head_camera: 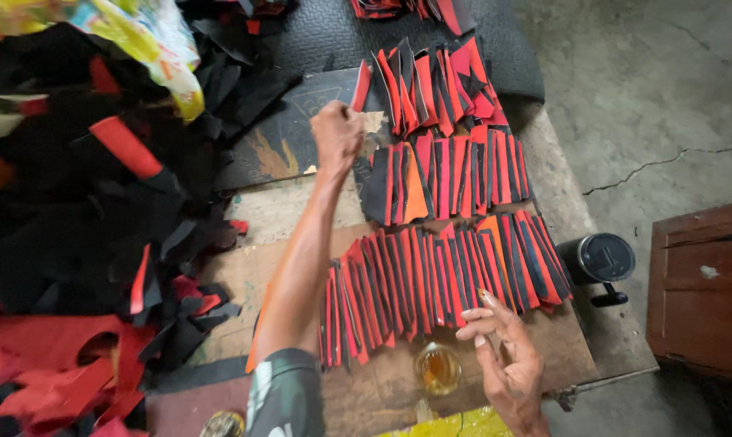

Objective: The person repeatedly picks up small red and black shoe parts, applies a substance from a small glass jar to the edges, and places them into a growing stack on the table. The person handles the parts one at a time, alternating between red and black pieces.

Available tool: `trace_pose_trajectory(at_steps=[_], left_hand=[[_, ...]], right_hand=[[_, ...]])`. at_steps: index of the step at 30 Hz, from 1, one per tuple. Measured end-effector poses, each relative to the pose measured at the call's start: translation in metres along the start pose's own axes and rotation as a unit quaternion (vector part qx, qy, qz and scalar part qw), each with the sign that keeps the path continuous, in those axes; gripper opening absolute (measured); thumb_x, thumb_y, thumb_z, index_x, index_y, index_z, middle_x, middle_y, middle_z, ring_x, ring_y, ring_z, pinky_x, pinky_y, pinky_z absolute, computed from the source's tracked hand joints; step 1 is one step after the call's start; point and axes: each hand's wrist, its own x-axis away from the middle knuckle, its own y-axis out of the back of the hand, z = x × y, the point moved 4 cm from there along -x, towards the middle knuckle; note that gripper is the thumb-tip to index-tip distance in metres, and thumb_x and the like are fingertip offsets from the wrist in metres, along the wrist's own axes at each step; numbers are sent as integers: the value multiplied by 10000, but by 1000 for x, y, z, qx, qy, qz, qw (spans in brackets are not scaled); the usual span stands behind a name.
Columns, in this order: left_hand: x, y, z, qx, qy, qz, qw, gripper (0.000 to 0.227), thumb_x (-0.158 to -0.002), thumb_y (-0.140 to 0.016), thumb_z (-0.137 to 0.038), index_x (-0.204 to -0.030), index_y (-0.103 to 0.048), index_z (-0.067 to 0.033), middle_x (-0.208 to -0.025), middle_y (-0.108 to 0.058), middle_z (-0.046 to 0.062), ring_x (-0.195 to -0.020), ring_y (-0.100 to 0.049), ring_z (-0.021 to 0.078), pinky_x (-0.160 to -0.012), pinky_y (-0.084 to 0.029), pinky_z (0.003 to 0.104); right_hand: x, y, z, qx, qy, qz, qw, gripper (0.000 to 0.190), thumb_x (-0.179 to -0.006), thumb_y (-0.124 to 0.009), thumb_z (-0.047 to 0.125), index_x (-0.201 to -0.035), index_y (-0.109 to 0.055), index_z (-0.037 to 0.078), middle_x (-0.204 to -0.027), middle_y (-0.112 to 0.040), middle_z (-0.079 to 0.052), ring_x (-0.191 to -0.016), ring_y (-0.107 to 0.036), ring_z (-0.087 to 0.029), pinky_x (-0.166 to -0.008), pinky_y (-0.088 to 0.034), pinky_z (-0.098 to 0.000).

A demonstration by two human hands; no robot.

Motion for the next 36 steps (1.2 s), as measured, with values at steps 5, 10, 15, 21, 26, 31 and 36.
trace_pose_trajectory(at_steps=[5, 10, 15, 21, 26, 31, 36], left_hand=[[25, 105, -23, 64, -147, -58, 985, 137, -888, -627, -34, -974, -730, -9, -844, -730, 151, -719, -733, 235, -686, -565, 337], [97, 203, -61, 180, -40, 70, 980, 68, -882, -764, -57, -932, -735, -21, -813, -685, 38, -656, -616, 115, -585, -497, 256], [193, 280, -109, 155, -125, 69, 977, 255, -984, -765, 2, -1194, -626, 45, -1099, -685, 94, -1017, -685, 134, -909, -581, 272], [289, 324, -135, 362, 59, 59, 928, 459, -919, -698, 22, -1322, -481, -18, -1051, -660, 116, -892, -720, 178, -803, -615, 302], [340, 319, -120, 404, 105, 78, 906, 283, -983, -674, 55, -1247, -574, 30, -1061, -658, 138, -837, -706, 183, -759, -614, 331], [376, 312, -103, 363, 161, 90, 913, 251, -977, -647, 14, -1222, -671, 61, -1170, -636, 79, -881, -676, 151, -786, -582, 298], [394, 301, -95, 454, 185, 123, 863, 393, -904, -667, -16, -1290, -624, 43, -1223, -594, 31, -971, -635, 118, -893, -537, 270]], right_hand=[[19, 8, 19, 56, 61, 9, 997, 461, -948, -527, -40, -1409, -525, -36, -959, -737, -65, -1129, -645, -185, -1070, -454, -344], [33, 17, 37, 69, -4, 16, 997, 474, -927, -526, -40, -1396, -567, 19, -1034, -728, -54, -1073, -657, -186, -1019, -467, -316], [36, 17, 69, 306, 202, 113, 924, 436, -740, -624, -50, -1132, -723, 113, -1356, -588, -134, -1356, -471, -311, -1157, -342, -440], [37, -13, 85, 424, 200, 253, 846, 581, -525, -740, 10, -1087, -748, 155, -1606, -211, -193, -1464, -168, -464, -1135, -166, -621], [26, -31, 68, 500, 175, 308, 790, 450, -542, -774, 11, -977, -731, 118, -1629, -114, -167, -1487, -101, -463, -1131, -140, -649], [22, -41, 55, 553, 152, 334, 749, 262, -622, -779, 24, -868, -737, 102, -1658, -83, -170, -1511, -67, -461, -1139, -117, -662], [26, -21, 80, 436, 190, 276, 835, 368, -584, -712, -3, -928, -774, 112, -1602, -289, -187, -1472, -198, -435, -1122, -160, -620]])
